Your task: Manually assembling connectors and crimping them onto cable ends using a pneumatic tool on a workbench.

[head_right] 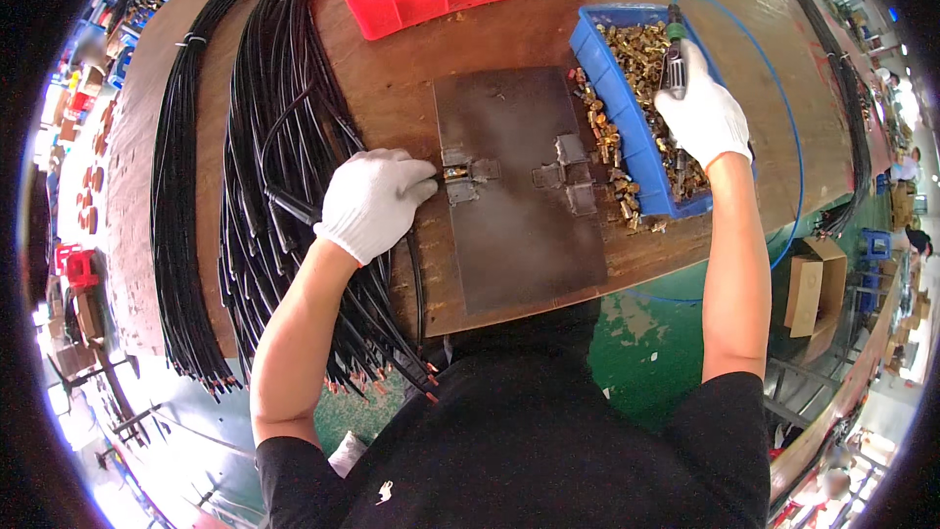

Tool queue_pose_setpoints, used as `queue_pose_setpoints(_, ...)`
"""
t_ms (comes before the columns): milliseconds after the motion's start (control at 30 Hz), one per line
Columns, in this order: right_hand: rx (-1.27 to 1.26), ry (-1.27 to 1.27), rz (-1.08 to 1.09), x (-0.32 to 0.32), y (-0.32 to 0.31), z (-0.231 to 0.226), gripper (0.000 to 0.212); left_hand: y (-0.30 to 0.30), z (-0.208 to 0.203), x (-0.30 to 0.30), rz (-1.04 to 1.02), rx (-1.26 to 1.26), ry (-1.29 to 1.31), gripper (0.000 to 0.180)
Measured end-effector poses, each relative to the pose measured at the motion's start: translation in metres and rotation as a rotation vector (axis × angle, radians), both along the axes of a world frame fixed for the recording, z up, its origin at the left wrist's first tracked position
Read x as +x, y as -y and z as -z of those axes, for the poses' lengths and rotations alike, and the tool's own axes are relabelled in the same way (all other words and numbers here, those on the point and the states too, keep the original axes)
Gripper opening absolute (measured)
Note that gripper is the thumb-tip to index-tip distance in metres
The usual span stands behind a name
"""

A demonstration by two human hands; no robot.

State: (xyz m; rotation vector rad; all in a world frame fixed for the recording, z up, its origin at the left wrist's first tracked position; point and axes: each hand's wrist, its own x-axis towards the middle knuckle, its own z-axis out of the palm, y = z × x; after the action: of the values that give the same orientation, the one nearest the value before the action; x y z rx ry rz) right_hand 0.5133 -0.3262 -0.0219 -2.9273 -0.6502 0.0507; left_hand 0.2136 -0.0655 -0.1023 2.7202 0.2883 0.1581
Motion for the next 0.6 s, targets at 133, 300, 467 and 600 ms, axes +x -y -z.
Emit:
queue_pose_setpoints(133, 0.433, 0.000, -0.016, 0.015, 0.017, 0.019, 0.079, -0.001, 0.001, 0.000, -0.015, -0.021, 0.014, 0.021)
queue_pose_setpoints(300, 1.597, -0.796, -0.120, 0.005, 0.026, -0.011, 0.048, -0.001, 0.000, -0.003, -0.014, -0.036, 0.020, 0.021)
queue_pose_setpoints(467, 1.859, -0.841, -0.206, -0.036, -0.033, -0.028, 0.030, -0.001, 0.000, -0.004, -0.013, -0.033, 0.018, 0.020)
queue_pose_setpoints(600, 1.788, -0.966, -0.505, -0.074, -0.081, 0.001, 0.026, 0.000, -0.003, 0.000, -0.002, -0.012, 0.003, 0.020)
